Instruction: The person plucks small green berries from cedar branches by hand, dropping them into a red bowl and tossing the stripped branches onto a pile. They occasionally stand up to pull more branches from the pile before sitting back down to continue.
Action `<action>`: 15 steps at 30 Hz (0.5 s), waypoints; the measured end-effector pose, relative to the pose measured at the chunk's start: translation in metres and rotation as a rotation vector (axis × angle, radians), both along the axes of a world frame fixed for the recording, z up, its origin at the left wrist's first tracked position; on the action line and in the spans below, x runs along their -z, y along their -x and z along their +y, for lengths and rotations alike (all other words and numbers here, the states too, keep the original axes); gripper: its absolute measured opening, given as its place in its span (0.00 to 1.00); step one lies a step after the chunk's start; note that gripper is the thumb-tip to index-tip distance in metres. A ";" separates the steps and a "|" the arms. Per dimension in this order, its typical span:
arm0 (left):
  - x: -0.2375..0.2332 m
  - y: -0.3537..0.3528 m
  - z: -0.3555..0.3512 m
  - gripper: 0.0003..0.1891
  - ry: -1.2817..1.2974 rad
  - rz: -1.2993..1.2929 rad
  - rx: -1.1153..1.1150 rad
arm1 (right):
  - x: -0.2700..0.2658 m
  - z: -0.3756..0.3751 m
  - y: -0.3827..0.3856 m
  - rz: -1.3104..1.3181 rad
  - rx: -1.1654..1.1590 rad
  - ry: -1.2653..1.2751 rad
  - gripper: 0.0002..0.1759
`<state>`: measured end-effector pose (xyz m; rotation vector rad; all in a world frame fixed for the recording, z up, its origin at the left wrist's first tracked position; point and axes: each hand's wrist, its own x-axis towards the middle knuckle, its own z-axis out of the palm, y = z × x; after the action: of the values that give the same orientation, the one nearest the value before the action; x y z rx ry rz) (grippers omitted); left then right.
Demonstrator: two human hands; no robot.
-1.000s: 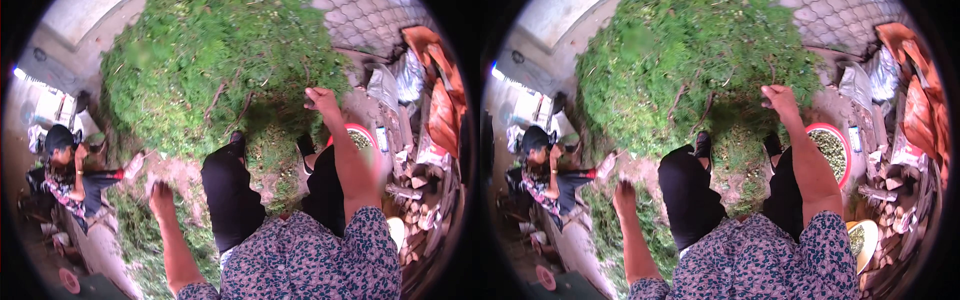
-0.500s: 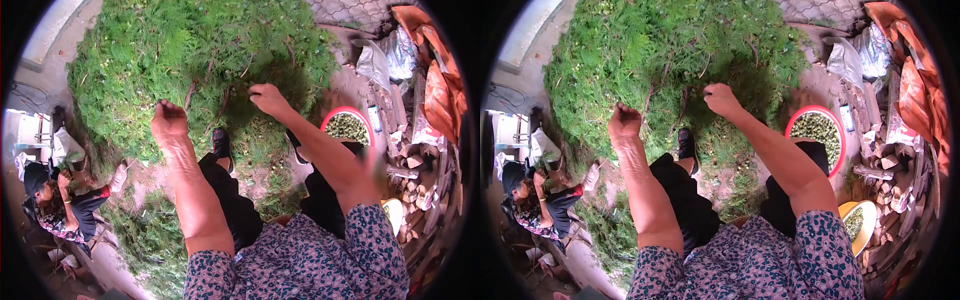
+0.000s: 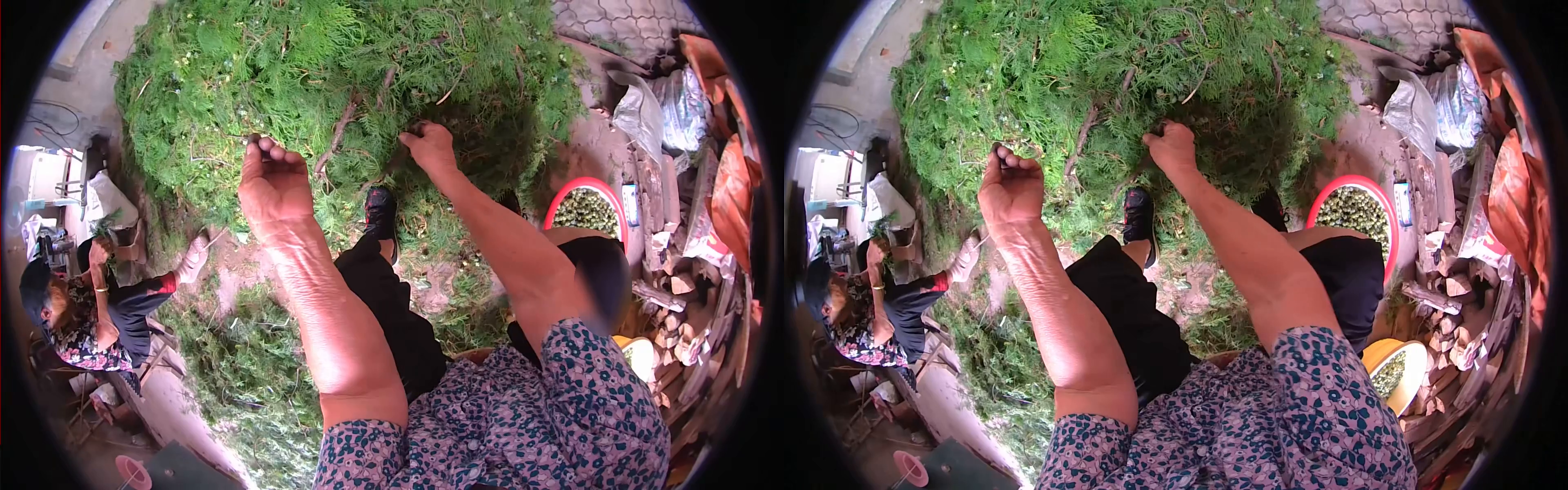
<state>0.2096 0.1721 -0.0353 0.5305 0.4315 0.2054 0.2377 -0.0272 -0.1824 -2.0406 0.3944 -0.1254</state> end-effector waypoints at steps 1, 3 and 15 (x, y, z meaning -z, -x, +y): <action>0.000 0.001 0.003 0.07 0.003 -0.002 -0.001 | -0.003 -0.006 0.004 -0.005 -0.037 -0.080 0.12; 0.002 0.003 0.010 0.07 -0.065 -0.063 -0.026 | -0.030 -0.021 0.018 0.020 -0.064 -0.284 0.09; -0.011 0.065 -0.036 0.16 -1.721 -0.269 0.107 | -0.170 -0.135 0.085 -0.069 -0.060 -0.970 0.17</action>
<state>0.1450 0.1359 -0.0245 2.1720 -0.1568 0.5250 0.1522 -0.1620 -0.0124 -1.0858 0.2691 0.0350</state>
